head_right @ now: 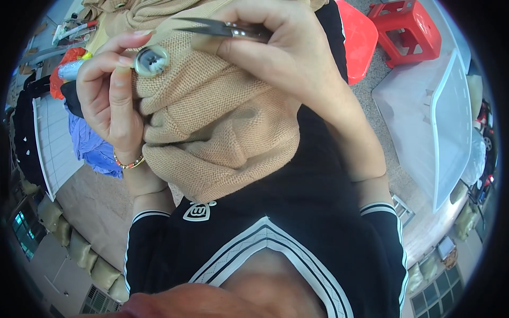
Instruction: Trimming loose threads from buttons on a knitted sweater using small snips in a factory setting.
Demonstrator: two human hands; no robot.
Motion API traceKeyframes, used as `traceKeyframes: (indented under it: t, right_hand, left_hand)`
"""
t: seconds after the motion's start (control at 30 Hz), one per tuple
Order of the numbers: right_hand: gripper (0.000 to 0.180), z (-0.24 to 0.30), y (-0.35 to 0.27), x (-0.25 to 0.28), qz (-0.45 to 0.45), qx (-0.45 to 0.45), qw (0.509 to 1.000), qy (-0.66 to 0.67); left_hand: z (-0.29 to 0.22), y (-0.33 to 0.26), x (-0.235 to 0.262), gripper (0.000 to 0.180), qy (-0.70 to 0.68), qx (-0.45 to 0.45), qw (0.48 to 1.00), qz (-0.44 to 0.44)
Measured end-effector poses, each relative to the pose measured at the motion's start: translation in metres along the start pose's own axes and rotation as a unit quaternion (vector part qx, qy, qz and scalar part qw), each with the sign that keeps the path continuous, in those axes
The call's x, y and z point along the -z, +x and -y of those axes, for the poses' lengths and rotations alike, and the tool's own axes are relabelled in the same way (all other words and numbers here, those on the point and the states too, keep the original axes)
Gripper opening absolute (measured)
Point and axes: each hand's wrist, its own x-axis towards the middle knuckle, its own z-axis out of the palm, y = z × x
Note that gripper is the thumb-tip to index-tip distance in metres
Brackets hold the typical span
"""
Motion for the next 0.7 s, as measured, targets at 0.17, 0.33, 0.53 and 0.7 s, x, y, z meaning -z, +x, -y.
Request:
traceKeyframes:
  t: [0.17,0.33,0.53,0.7]
  right_hand:
    - [0.022,-0.014,0.026,-0.008,0.04,0.374,0.899,0.223]
    - [0.028,0.04,0.004,-0.012,-0.065,0.004,0.998,0.022]
    - [0.039,0.066,0.005,0.014,0.061,-0.008,0.984,-0.166]
    - [0.039,0.066,0.003,0.006,0.054,0.095,0.956,-0.271]
  left_hand:
    - [0.0,0.007,-0.001,0.008,-0.01,-0.019,0.997,0.068]
    - [0.003,0.0,-0.001,0.008,0.047,-0.019,0.998,0.034]
    - [0.0,0.005,-0.006,0.01,0.058,0.009,0.998,0.016]
    - [0.002,0.002,-0.008,0.009,0.064,0.012,0.998,-0.004]
